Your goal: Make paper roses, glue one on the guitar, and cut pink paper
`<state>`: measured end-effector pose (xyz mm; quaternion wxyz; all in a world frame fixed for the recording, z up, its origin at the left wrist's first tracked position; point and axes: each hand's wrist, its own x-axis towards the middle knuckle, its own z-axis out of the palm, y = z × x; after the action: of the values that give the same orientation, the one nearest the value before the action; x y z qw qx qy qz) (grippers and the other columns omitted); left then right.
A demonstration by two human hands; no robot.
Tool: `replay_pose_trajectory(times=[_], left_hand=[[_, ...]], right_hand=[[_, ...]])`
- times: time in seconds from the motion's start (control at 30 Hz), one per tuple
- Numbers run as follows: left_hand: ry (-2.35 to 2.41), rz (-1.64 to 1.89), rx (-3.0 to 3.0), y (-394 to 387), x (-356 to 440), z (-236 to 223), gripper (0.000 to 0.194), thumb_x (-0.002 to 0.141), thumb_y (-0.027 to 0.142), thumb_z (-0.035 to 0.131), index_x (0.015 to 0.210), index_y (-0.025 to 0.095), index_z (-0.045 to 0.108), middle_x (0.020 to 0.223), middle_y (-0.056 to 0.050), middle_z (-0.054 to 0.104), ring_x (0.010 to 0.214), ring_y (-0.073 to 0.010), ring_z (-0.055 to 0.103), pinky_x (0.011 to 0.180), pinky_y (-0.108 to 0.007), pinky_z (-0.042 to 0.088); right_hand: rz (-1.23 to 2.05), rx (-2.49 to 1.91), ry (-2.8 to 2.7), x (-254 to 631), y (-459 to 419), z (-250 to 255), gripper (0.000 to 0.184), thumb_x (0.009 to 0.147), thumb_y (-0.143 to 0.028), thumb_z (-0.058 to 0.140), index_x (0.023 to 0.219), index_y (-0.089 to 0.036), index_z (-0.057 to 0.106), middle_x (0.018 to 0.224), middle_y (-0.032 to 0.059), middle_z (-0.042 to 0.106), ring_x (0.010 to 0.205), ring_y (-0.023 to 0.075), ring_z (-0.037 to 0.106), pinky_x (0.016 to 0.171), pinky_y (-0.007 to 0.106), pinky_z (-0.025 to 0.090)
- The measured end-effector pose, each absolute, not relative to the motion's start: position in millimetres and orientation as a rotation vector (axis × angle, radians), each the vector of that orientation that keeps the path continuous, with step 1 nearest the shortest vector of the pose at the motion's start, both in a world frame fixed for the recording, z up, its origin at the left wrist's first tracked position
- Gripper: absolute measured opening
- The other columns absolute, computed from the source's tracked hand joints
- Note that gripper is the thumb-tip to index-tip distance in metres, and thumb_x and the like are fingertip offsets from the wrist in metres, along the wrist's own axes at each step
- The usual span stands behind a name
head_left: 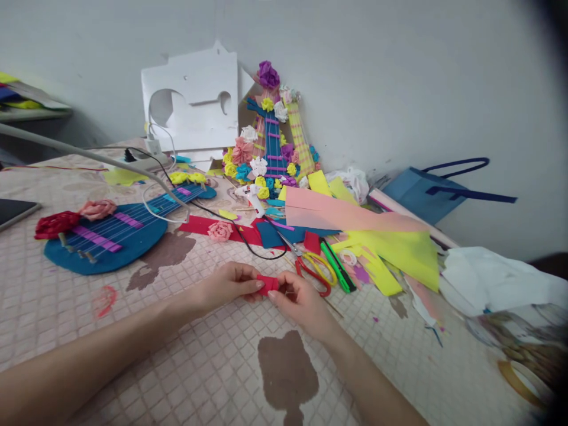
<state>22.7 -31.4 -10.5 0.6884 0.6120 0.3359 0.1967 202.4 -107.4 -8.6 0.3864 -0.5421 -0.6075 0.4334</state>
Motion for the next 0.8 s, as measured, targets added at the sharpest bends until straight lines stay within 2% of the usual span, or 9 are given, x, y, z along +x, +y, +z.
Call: replay_pose_trajectory(times=[0.1,0.23,0.33,0.4,0.47,0.53,0.63,0.8], left_hand=[[0.787,0.48,1.461,-22.8,20.1,-12.2,0.023,0.076,0.035,0.064,0.067,0.014,0.061,0.058,0.0,0.06,0.054,-0.0093,0.052,0.053,-0.019,0.04],[0.859,0.507,1.758,-7.0,11.6,-14.7,0.025,0.08,0.036,0.055,0.067,0.014,0.058,0.052,0.003,0.051,0.049,-0.0089,0.046,0.047,-0.02,0.036],[0.979,0.682,2.063,-5.4,7.7,-14.0,0.018,0.079,0.03,0.054,0.083,0.015,0.063,0.075,-0.003,0.061,0.064,-0.0132,0.054,0.058,-0.025,0.043],[1.019,0.849,2.165,-10.9,9.0,-12.3,0.02,0.079,0.028,0.054,0.093,0.017,0.063,0.092,-0.006,0.063,0.077,-0.0161,0.056,0.068,-0.028,0.045],[0.941,0.848,2.077,-19.1,13.2,-10.6,0.021,0.082,0.032,0.053,0.094,0.016,0.061,0.092,-0.006,0.062,0.079,-0.0161,0.057,0.066,-0.027,0.046],[0.802,0.703,1.836,-27.0,18.8,-10.3,0.025,0.083,0.037,0.053,0.094,0.015,0.059,0.085,-0.005,0.062,0.072,-0.0143,0.057,0.059,-0.025,0.045],[0.724,0.632,1.532,-33.8,25.2,-12.4,0.029,0.078,0.038,0.06,0.094,0.013,0.056,0.079,-0.004,0.062,0.066,-0.0124,0.056,0.056,-0.023,0.044],[0.76,0.677,1.361,-33.6,26.2,-13.8,0.032,0.074,0.036,0.066,0.092,0.012,0.056,0.073,-0.001,0.059,0.061,-0.0099,0.054,0.057,-0.024,0.044]], right_hand=[[1.231,-1.339,-1.321,202.6,-104.7,-15.5,0.018,0.082,-0.034,0.06,0.077,-0.018,0.053,0.063,-0.0051,0.051,0.054,0.0079,0.045,0.048,0.02,0.035],[1.367,-1.277,-1.116,206.8,-100.9,-20.0,0.023,0.078,-0.039,0.063,0.077,-0.018,0.055,0.064,-0.0036,0.055,0.048,0.0064,0.044,0.039,0.018,0.03],[1.408,-1.269,-1.075,204.8,-101.4,-19.3,0.024,0.076,-0.04,0.065,0.075,-0.018,0.055,0.067,-0.0022,0.058,0.049,0.0065,0.046,0.038,0.017,0.03],[1.415,-1.271,-1.085,202.2,-102.3,-18.7,0.024,0.076,-0.04,0.065,0.075,-0.018,0.055,0.067,-0.0025,0.057,0.048,0.0063,0.046,0.038,0.018,0.03],[1.399,-1.286,-1.137,199.9,-102.9,-18.9,0.023,0.078,-0.039,0.063,0.075,-0.018,0.054,0.062,-0.0041,0.054,0.046,0.0058,0.043,0.038,0.018,0.03],[1.374,-1.312,-1.217,198.2,-103.2,-19.9,0.022,0.08,-0.038,0.061,0.074,-0.019,0.053,0.058,-0.0057,0.051,0.044,0.0056,0.041,0.039,0.018,0.029],[1.352,-1.343,-1.302,197.3,-102.9,-22.2,0.019,0.081,-0.036,0.06,0.076,-0.019,0.053,0.059,-0.0054,0.05,0.047,0.0066,0.043,0.041,0.019,0.03],[1.358,-1.346,-1.234,198.0,-102.2,-23.5,0.023,0.08,-0.04,0.061,0.077,-0.018,0.054,0.057,-0.0054,0.051,0.045,0.0065,0.041,0.041,0.019,0.031]])
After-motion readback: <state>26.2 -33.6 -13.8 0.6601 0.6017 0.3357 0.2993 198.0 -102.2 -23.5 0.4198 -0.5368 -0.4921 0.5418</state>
